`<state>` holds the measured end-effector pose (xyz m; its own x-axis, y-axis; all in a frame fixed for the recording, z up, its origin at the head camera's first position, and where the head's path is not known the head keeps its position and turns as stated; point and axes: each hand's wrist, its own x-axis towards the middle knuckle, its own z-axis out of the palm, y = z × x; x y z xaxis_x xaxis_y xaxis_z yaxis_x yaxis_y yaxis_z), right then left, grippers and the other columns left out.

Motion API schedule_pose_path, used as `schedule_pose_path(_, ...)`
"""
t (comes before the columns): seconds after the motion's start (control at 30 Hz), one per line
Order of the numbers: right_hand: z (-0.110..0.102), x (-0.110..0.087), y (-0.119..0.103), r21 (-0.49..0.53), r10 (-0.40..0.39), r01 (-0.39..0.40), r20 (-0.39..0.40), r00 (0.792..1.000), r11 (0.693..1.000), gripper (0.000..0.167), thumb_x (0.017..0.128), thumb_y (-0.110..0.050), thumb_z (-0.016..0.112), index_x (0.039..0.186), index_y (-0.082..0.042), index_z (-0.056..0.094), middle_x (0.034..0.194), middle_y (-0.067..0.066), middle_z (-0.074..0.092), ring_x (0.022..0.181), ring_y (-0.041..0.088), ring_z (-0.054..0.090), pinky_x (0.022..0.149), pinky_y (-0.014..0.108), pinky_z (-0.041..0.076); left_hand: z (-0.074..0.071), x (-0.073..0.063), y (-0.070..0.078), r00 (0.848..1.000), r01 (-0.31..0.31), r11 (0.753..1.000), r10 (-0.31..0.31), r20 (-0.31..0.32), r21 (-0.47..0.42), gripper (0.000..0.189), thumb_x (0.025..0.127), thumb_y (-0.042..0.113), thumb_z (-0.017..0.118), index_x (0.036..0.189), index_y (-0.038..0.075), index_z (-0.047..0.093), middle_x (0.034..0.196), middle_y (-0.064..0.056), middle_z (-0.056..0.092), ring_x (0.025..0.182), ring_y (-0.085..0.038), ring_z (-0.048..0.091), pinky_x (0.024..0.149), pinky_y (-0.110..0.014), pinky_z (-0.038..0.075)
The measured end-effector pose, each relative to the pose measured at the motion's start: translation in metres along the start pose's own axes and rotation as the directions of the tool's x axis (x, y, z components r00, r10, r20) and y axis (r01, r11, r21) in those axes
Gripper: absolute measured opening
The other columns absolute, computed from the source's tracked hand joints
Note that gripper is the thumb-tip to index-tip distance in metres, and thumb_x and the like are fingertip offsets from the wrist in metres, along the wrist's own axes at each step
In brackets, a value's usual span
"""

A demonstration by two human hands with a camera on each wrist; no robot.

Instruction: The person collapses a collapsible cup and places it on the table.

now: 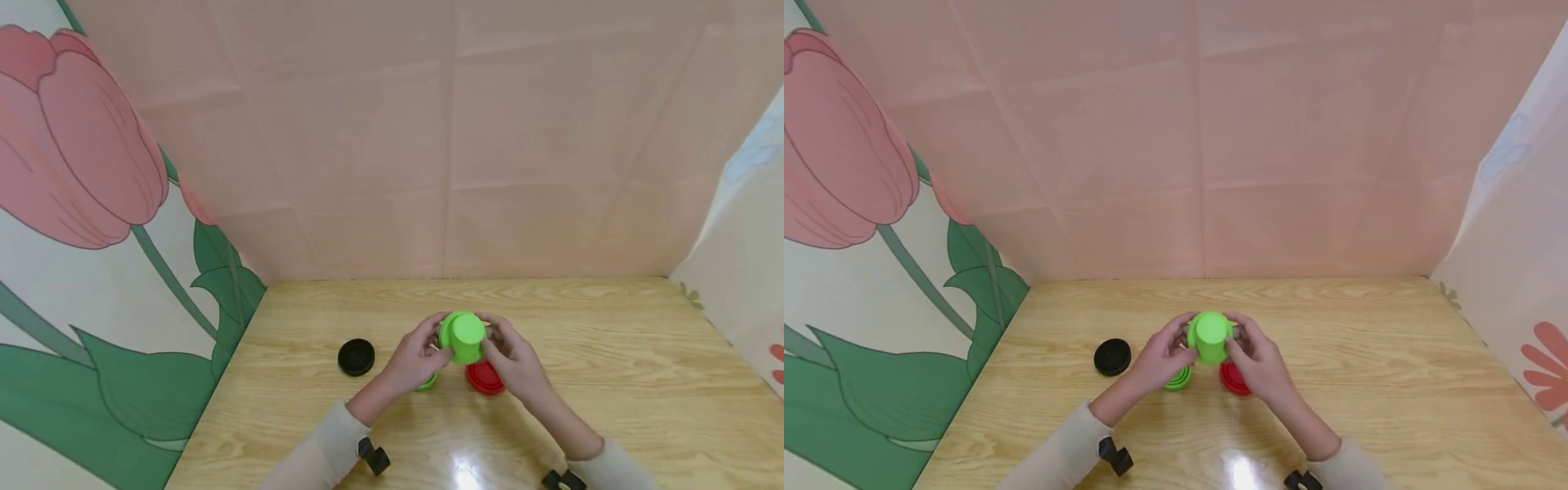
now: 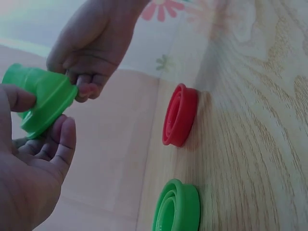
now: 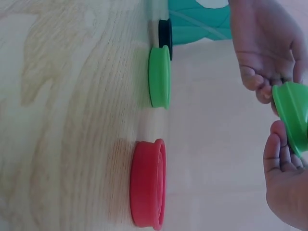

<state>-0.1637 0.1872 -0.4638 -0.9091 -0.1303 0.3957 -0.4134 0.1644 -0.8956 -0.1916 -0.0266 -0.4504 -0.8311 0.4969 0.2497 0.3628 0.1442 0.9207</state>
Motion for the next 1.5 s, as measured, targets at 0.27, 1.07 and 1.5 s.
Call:
schedule_pose_path(0.27, 0.002, 0.001, 0.005, 0.16, -0.006, -0.016, 0.134, 0.991, 0.987, 0.05, 0.105, -0.001, 0.05, 0.151, 0.004, 0.032, 0.114, -0.002, 0.063, 0.099, 0.008, 0.064, 0.083, 0.023, 0.057, -0.002, 0.003, -0.003, 0.997, -0.004, 0.998, 0.0, -0.076, -0.055, 0.056, 0.1, 0.009, 0.06, 0.152, 0.004, 0.039, 0.124, -0.014, 0.066, 0.09, -0.009, 0.062, 0.076, -0.034, 0.062)
schedule_pose_path(1.07, 0.007, 0.006, 0.0, 0.087, 0.283, -0.302, 0.18, 0.942, 0.949, 0.067, 0.101, -0.017, 0.063, 0.157, -0.009, 0.028, 0.124, 0.018, 0.053, 0.096, 0.025, 0.067, 0.088, 0.033, 0.058, -0.002, 0.003, -0.014, 0.987, 0.144, 0.966, -0.155, -0.032, -0.214, 0.057, 0.099, 0.01, 0.064, 0.152, 0.009, 0.043, 0.123, -0.012, 0.064, 0.098, -0.015, 0.06, 0.088, -0.042, 0.06)
schedule_pose_path(1.5, 0.022, 0.005, 0.001, 0.114, 0.297, -0.299, 0.029, 0.954, 0.948, 0.055, 0.098, 0.001, 0.058, 0.149, -0.001, 0.039, 0.112, 0.012, 0.061, 0.093, 0.013, 0.064, 0.082, 0.033, 0.059, 0.012, 0.006, -0.013, 0.972, 0.169, 0.981, -0.182, -0.148, -0.098, 0.053, 0.094, 0.006, 0.06, 0.146, 0.011, 0.052, 0.103, -0.003, 0.068, 0.077, -0.012, 0.063, 0.076, -0.044, 0.063)
